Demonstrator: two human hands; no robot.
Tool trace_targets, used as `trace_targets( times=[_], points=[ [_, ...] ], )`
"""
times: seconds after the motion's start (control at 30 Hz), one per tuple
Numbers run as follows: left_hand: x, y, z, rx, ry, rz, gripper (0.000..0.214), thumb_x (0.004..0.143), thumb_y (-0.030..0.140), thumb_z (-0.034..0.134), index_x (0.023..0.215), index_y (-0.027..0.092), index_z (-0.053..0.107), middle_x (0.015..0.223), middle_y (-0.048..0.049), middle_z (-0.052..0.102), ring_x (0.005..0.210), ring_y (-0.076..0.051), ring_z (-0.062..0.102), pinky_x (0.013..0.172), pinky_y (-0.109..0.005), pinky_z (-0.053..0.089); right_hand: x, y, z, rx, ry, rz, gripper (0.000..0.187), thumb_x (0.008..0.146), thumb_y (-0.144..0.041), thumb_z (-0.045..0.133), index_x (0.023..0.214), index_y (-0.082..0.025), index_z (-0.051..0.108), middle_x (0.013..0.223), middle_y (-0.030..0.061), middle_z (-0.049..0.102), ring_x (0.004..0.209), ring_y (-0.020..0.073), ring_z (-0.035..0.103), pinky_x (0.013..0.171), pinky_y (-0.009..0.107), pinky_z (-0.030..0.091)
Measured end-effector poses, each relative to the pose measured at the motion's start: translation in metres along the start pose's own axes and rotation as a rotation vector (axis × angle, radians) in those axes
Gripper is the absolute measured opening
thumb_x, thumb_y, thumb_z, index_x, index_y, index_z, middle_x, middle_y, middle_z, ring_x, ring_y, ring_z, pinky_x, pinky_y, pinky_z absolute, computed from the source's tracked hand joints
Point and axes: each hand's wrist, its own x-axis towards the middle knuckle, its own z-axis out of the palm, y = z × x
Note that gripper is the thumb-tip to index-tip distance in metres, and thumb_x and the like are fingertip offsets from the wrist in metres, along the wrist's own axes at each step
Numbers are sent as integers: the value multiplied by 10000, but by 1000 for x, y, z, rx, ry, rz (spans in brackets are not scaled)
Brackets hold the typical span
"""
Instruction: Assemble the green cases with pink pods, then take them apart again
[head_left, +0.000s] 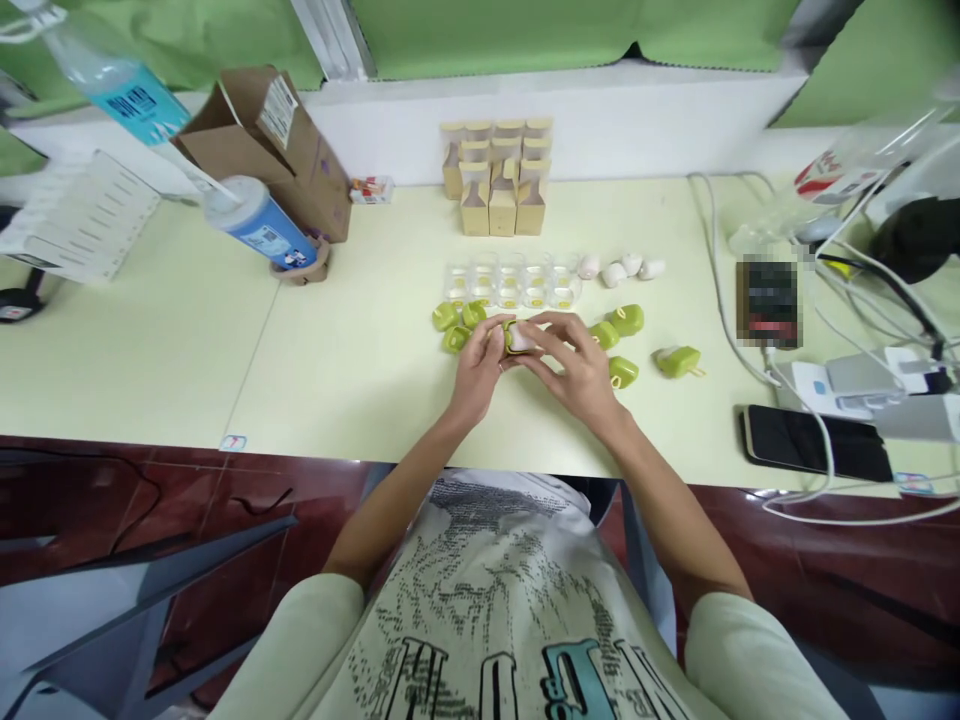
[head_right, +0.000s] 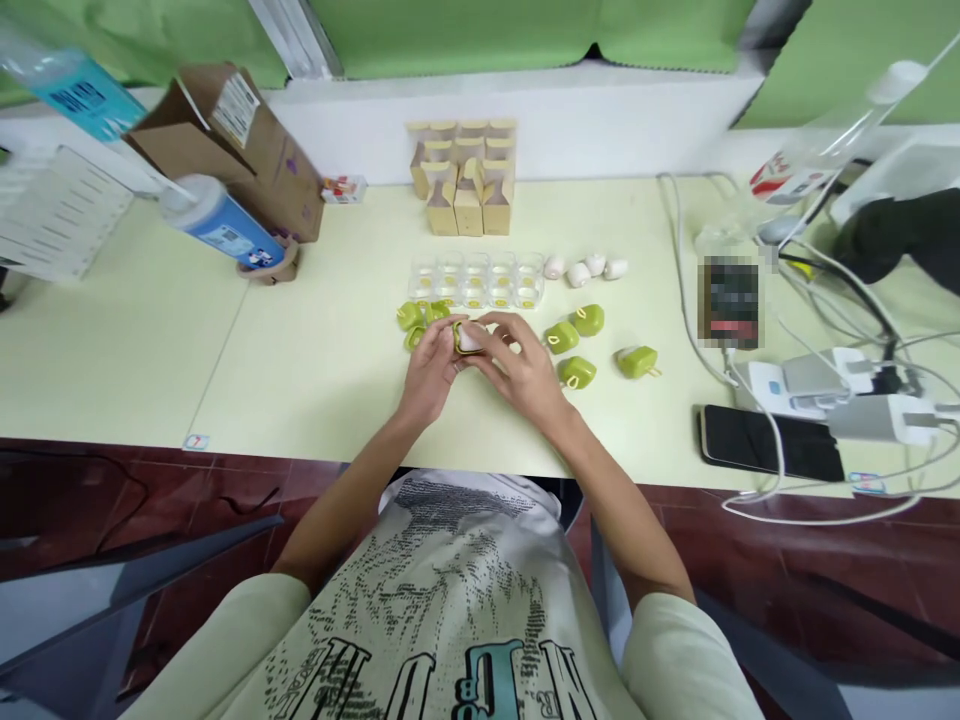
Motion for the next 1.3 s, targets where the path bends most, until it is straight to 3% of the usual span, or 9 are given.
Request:
trace_targets(
  times=[0.17,0.4,0.53,0.7,0.83,0.93,1.07,1.17,1.3],
  points=[
    [-8,23,-9,220,45,34,631,1124,722,568,1432,195,728,1374,-159,820,1239,-286,827,998,-406,721,10,-10,9,-73,-6,1,357,1101,-343,729,1451,-275,738,1191,125,742,972,260,769,815,409,700],
    [-14,23,-18,827,-6,403,517,1225,369,444,1688,168,558,1566,-188,739,1458,-262,733,1217,-437,637,15,-13,-3,20,-233,99,209,1141,-292,631,1330,-231,697,1189,120,715,863,235,757,698,382,674],
    [-12,12,-16,869,-54,494,524,1221,267,422,1728,155,490,1505,-191,774,1351,-236,796,1109,-377,688,12,-8,-8,44,-268,60,204,1156,-267,588,1341,-205,649,1181,125,703,870,230,760,719,379,690],
    [-5,18,-16,763,-111,371,417,1218,315,483,1575,184,653,1474,-149,794,1380,-237,779,1172,-404,667,11,2,-16,95,-360,50,281,1165,-346,597,1401,-199,635,1219,148,703,916,250,770,730,426,738],
    [-7,27,-20,692,-50,274,346,1199,340,555,1485,221,709,1394,-113,815,1275,-208,808,1057,-348,704,17,17,-43,159,-204,117,304,1129,-359,669,1419,-268,676,1271,120,744,1022,262,786,740,420,752],
    [-21,24,-27,761,-72,339,384,1176,299,606,1549,233,669,1471,-128,788,1371,-228,771,1105,-369,685,30,46,-67,-85,-35,278,291,1062,-393,763,1302,-230,750,1196,119,787,930,266,767,720,439,710],
    [-39,12,-45,929,-173,431,401,1151,257,652,1551,247,669,1449,-114,815,1215,-237,808,1056,-418,664,49,100,-71,-515,-141,468,230,987,-323,748,1166,-192,809,1109,163,800,1024,347,721,832,510,644],
    [-44,9,-60,1015,-108,429,418,1132,231,672,1550,221,663,1416,-132,829,1093,-245,775,955,-416,635,52,118,-64,-595,-236,487,221,974,-296,711,1131,-183,817,1041,166,798,1078,390,676,884,545,605],
    [-52,12,-57,1071,70,528,371,1066,156,729,1434,200,721,1298,-136,837,974,-219,716,873,-381,598,38,93,-79,-513,-222,356,263,1089,-335,620,1222,-219,816,1143,188,814,1077,402,633,917,588,572]
  ],
)
